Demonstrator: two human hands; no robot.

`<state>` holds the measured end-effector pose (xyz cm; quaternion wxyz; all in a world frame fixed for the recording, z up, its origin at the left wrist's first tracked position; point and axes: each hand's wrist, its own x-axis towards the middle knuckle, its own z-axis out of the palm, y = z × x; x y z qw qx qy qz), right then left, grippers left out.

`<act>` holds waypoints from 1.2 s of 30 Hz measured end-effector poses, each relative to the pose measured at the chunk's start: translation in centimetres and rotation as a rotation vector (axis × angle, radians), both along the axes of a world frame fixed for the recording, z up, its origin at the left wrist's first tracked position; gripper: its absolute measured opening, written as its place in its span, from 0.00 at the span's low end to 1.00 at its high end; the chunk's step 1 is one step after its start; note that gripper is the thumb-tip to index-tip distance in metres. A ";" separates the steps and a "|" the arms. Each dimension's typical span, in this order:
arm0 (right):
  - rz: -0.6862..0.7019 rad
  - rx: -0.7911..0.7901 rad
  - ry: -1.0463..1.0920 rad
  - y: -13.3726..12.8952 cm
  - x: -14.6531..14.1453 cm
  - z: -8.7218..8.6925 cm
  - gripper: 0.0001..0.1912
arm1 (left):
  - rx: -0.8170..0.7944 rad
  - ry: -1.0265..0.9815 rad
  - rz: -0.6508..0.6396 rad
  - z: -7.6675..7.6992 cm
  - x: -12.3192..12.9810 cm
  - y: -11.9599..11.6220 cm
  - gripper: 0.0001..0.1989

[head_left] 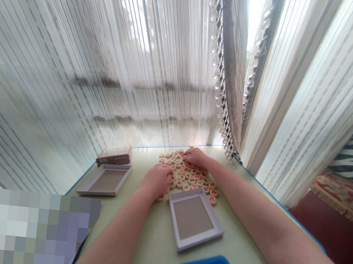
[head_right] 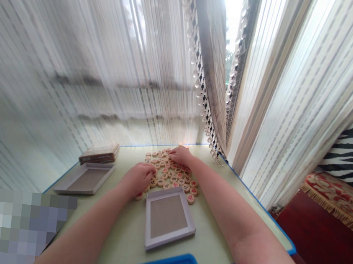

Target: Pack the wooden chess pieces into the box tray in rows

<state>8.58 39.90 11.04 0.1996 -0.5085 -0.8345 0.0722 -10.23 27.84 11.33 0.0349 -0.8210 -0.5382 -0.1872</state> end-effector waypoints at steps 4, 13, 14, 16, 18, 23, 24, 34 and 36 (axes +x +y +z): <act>0.050 -0.038 0.024 -0.2 -0.1 0.0 0.14 | -0.009 0.002 0.017 -0.1 0.1 0.1 0.13; 0.008 -0.011 -0.029 -1.2 -1.3 0.4 0.14 | -0.001 -0.004 0.009 -0.1 0.0 0.1 0.14; 0.015 -0.009 -0.014 -1.2 -1.4 0.4 0.13 | 0.002 -0.007 0.008 -0.1 0.0 0.0 0.14; 0.010 0.004 0.031 -1.2 -1.5 0.3 0.12 | 0.005 -0.009 0.008 -0.1 0.0 0.0 0.13; 0.001 0.044 0.072 -1.1 -1.5 0.2 0.10 | -0.003 -0.007 0.015 -0.1 0.0 -0.1 0.13; 0.071 0.182 0.064 -1.0 -1.8 -0.1 0.07 | -0.019 -0.004 0.015 0.1 0.0 -0.1 0.14; 0.094 0.203 0.048 -0.9 -1.9 -0.1 0.07 | -0.017 -0.006 0.015 0.0 0.0 0.0 0.14; 0.196 0.185 -0.071 -1.3 -2.0 0.6 0.11 | -0.029 -0.029 0.021 -0.1 0.0 0.0 0.15; 0.187 0.171 -0.045 -1.6 -2.0 0.5 0.11 | -0.036 -0.033 0.027 -0.1 -0.1 -0.1 0.15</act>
